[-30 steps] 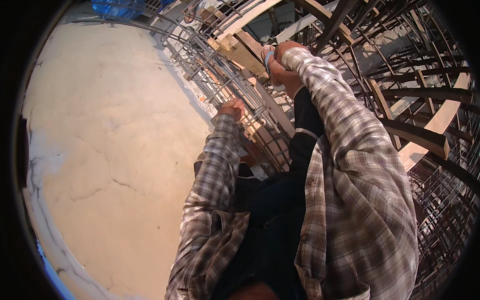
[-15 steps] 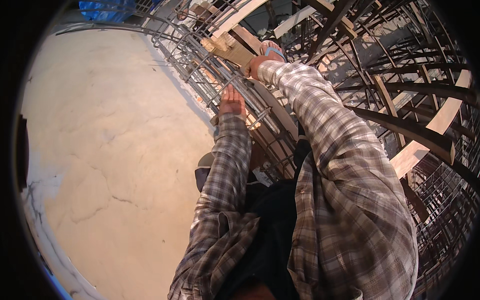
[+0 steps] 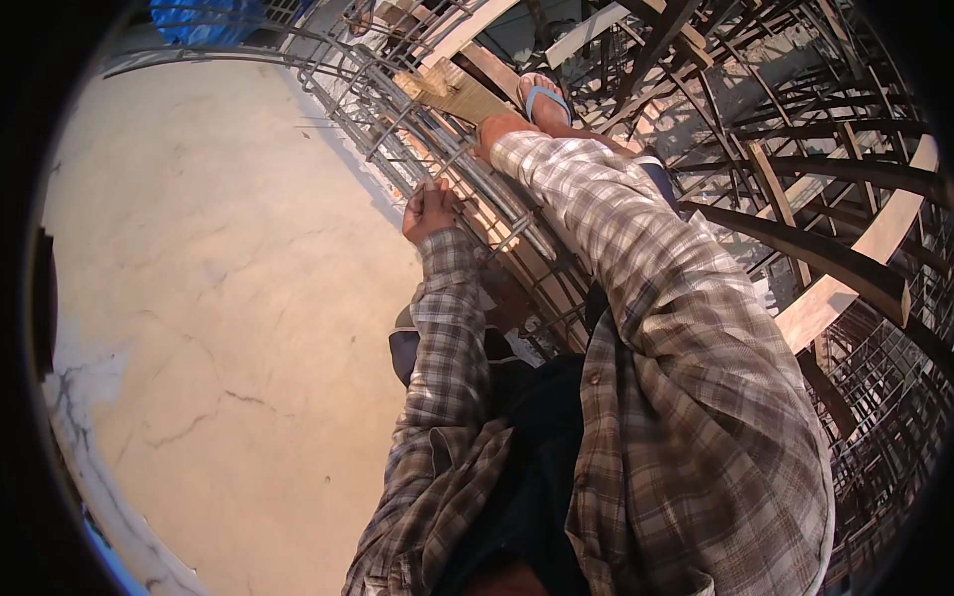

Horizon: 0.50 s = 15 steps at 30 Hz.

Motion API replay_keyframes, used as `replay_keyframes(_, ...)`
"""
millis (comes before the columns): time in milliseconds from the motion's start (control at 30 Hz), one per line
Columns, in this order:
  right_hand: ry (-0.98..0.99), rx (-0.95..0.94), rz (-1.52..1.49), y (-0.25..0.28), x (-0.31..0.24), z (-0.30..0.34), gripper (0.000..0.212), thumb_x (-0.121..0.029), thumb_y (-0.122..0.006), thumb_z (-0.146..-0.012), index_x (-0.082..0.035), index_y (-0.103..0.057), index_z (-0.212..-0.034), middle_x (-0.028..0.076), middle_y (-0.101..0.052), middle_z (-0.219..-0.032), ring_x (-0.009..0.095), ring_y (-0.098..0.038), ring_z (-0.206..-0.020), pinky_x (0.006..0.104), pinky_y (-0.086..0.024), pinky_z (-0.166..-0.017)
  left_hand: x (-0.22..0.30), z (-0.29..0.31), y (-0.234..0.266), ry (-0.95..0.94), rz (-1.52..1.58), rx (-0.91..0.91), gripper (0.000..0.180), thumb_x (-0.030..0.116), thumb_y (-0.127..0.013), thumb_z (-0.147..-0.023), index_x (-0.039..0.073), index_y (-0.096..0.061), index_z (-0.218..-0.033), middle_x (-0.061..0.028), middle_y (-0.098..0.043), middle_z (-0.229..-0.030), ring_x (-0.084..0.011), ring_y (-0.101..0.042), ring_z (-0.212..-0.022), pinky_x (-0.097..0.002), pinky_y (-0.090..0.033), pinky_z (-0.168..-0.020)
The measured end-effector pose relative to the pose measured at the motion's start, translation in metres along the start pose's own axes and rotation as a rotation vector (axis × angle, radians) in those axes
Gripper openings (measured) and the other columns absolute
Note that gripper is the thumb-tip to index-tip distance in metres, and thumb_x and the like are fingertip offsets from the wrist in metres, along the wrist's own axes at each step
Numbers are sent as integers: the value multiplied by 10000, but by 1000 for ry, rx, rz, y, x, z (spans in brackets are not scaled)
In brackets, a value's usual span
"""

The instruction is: The person ties metal rebars together using a length of wire and pliers, twisting the wire to secure the joints.

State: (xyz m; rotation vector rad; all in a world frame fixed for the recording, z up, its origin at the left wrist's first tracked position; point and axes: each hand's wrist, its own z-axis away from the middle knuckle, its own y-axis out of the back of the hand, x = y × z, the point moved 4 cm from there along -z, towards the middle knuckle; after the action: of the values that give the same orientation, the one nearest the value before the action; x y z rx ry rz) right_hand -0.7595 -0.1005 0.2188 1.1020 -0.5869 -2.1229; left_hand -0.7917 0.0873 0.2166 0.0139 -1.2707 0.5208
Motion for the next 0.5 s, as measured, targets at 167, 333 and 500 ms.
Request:
replay_keyframes(167,23,92,-97,-8,3,-6,367,-348,-664,-825,-83,-699,-1077,183,-656,-1118,343,-615,-1080,420,-479,-944,17,6,-19,-166,-360,-251,192,75,-675,-882,-73,-669,-1005,-119,-677,-880,-147,-621,-793,-256,-506,-693)
replay_keyframes(333,8,141,-173,-14,14,-24,283,-276,-642,-811,-67,-703,-991,210,-675,-1006,361,-639,-977,426,-496,-872,41,-4,-50,-306,-714,-594,169,90,-658,-892,-51,-703,-973,-104,-698,-860,-129,-634,-749,-268,-523,-696)
replay_keyframes(500,3,61,-314,-6,9,-14,415,-380,-645,-782,-54,-695,-1034,215,-661,-1065,365,-622,-1023,413,-485,-903,23,-61,-80,-1,-726,-632,192,90,-657,-894,-55,-676,-1018,-69,-692,-839,-118,-635,-699,-226,-506,-608)
